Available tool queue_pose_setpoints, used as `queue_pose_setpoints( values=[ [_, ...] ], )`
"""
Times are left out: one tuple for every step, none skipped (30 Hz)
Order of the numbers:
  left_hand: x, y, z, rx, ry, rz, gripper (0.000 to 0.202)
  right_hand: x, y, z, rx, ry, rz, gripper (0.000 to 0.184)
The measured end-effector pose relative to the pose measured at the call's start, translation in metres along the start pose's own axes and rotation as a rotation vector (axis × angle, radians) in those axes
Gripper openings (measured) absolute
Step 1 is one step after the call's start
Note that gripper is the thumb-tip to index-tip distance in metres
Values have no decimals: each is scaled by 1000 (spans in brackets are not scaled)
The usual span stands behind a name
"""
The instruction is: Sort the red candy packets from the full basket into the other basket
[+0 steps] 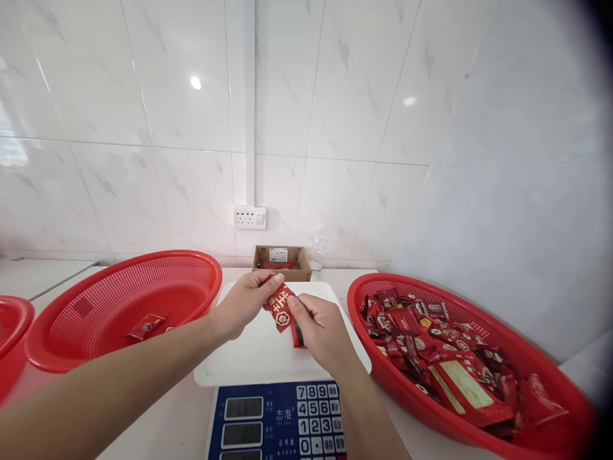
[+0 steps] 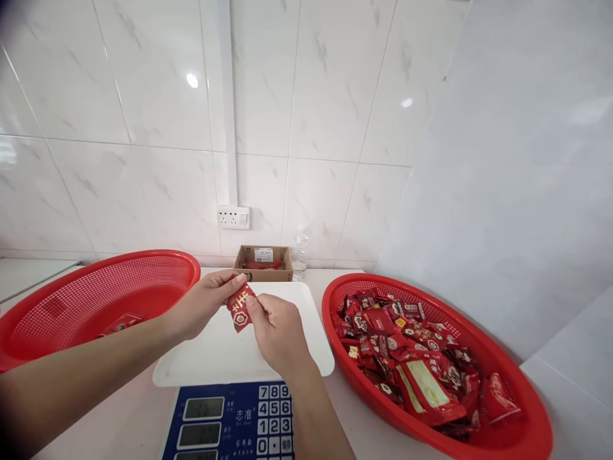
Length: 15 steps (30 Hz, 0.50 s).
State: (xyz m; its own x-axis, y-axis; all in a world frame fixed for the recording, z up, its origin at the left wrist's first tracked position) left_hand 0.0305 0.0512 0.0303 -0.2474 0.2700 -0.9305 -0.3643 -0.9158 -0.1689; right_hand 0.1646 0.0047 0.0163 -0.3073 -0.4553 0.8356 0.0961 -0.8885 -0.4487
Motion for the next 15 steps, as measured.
queue_pose_setpoints(
  values=[
    [0,-1,2,-14,-51,-6,39,0,0,-1,12,16,-4,43],
    [0,-1,5,-33,-108,-11,39,0,1,-1,23,29,-8,43],
    [-1,-2,11,-63,-170,-13,39,0,2,0,39,35,-12,43],
    [-1,-3,20,-107,-236,-11,39,1,3,1,56,32,-18,42],
    [-1,-4,32,-164,-305,-4,38,2,4,3,69,21,-26,42],
    [0,-4,47,-235,-373,10,38,4,6,5,72,7,-36,41],
    [2,-4,65,-312,-444,33,38,6,7,8,67,-5,-46,40],
    [6,-4,84,-387,-526,63,38,8,8,12,59,-10,-58,40],
    [11,-2,104,-438,-612,97,37,10,9,15,57,-2,-73,40],
    [17,0,123,-468,-697,136,36,10,9,17,64,15,-91,39],
    [24,4,141,-479,-770,179,33,10,9,19,82,42,-110,36],
    [32,8,157,-477,-828,219,30,9,9,19,107,77,-126,33],
    [40,13,169,-465,-872,255,29,7,9,19,137,117,-138,29],
    [46,18,177,-452,-905,278,32,4,9,18,169,161,-143,26],
    [51,24,182,-438,-929,288,38,0,9,17,204,204,-143,26]
  ],
)
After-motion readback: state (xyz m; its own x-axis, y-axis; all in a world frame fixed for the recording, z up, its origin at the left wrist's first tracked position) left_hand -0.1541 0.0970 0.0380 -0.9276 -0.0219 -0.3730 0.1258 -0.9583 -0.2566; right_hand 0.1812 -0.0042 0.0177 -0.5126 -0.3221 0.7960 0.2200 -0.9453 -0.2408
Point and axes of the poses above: each hand's wrist, its own y-axis away from the middle knuckle, its own z-axis out of the back of the hand, x = y × z, the point moved 2 cm from there along -y, towards the middle knuckle, and after that the axes turned 9 degrees about -y, right-handed, at the moved point
